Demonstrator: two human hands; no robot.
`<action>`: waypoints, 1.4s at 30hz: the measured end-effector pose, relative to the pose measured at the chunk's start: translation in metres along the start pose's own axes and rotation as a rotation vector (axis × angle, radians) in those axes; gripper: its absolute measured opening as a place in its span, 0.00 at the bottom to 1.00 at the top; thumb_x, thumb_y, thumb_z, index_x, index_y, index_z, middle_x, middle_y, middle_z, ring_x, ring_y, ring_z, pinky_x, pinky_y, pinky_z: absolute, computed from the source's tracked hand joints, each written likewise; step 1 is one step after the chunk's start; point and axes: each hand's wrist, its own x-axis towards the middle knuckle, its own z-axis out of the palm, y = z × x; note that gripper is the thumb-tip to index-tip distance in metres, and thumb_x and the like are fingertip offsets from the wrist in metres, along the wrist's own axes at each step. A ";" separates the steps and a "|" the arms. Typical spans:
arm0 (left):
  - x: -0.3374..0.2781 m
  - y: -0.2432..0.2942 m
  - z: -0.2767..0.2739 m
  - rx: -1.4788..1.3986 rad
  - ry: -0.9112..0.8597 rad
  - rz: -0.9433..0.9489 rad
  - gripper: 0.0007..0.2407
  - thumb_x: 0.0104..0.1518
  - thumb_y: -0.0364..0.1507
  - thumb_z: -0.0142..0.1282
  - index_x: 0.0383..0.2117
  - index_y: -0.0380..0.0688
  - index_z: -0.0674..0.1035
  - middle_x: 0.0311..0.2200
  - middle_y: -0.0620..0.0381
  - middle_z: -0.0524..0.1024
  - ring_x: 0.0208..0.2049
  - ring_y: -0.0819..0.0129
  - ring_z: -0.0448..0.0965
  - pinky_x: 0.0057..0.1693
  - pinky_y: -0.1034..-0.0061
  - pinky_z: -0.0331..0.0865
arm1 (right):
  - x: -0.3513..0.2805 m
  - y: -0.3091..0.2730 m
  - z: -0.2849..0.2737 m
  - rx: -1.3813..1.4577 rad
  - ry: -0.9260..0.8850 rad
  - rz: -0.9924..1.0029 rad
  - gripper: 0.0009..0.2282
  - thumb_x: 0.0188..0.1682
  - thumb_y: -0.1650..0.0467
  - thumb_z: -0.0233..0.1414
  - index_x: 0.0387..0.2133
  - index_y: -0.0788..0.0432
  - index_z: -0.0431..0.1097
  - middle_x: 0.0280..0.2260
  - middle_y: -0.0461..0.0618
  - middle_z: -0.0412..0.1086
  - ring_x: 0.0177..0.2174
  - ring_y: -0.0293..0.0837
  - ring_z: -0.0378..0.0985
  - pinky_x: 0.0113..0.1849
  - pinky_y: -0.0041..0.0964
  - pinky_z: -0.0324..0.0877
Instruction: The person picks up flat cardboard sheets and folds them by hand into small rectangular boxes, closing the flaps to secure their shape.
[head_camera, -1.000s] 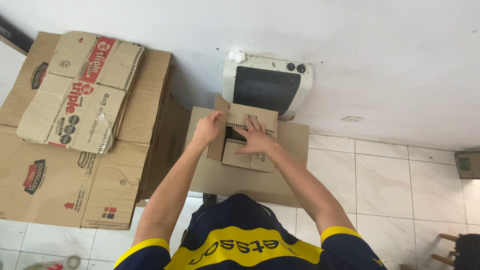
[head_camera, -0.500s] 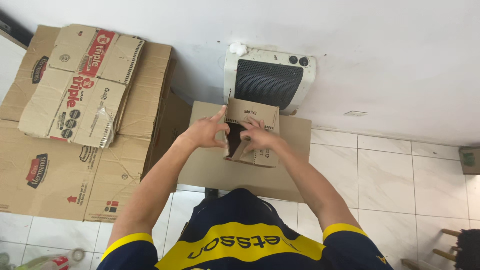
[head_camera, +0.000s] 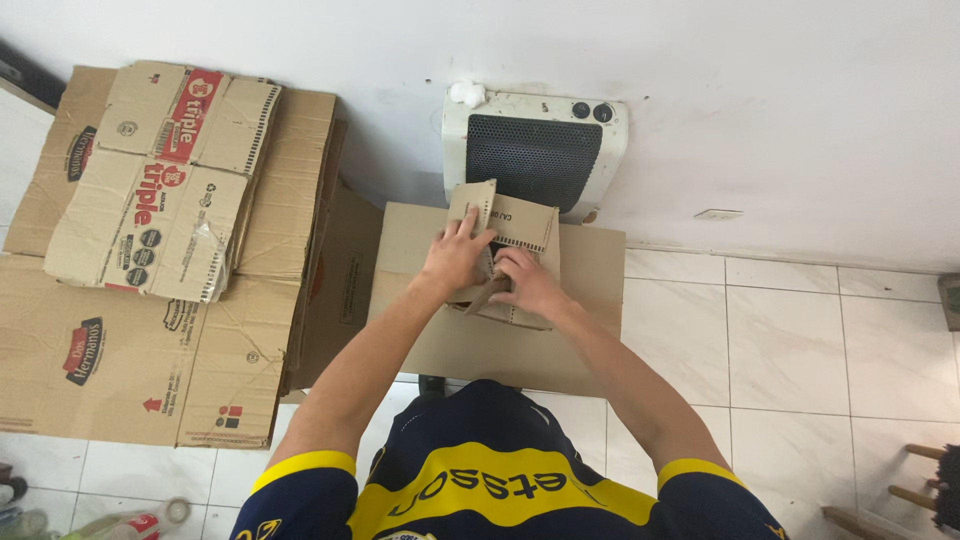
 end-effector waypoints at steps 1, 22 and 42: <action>-0.004 0.004 -0.002 0.052 -0.011 0.033 0.44 0.55 0.45 0.73 0.77 0.74 0.54 0.77 0.46 0.48 0.74 0.46 0.61 0.73 0.48 0.66 | -0.003 -0.001 0.001 0.045 0.064 -0.017 0.25 0.52 0.57 0.64 0.57 0.54 0.64 0.63 0.51 0.61 0.70 0.55 0.57 0.72 0.62 0.52; -0.017 -0.008 0.030 -0.581 0.106 -0.179 0.38 0.65 0.36 0.65 0.80 0.62 0.53 0.80 0.44 0.33 0.79 0.38 0.45 0.77 0.48 0.64 | -0.011 -0.029 -0.008 -0.019 0.185 -0.021 0.19 0.58 0.58 0.59 0.57 0.54 0.75 0.63 0.56 0.65 0.70 0.59 0.59 0.71 0.65 0.50; 0.012 -0.029 0.054 -1.292 0.072 -0.611 0.42 0.65 0.67 0.42 0.78 0.54 0.58 0.73 0.49 0.63 0.75 0.51 0.60 0.76 0.48 0.58 | -0.047 -0.043 -0.062 1.003 0.516 0.832 0.37 0.65 0.45 0.28 0.79 0.57 0.41 0.78 0.61 0.42 0.76 0.60 0.39 0.74 0.64 0.40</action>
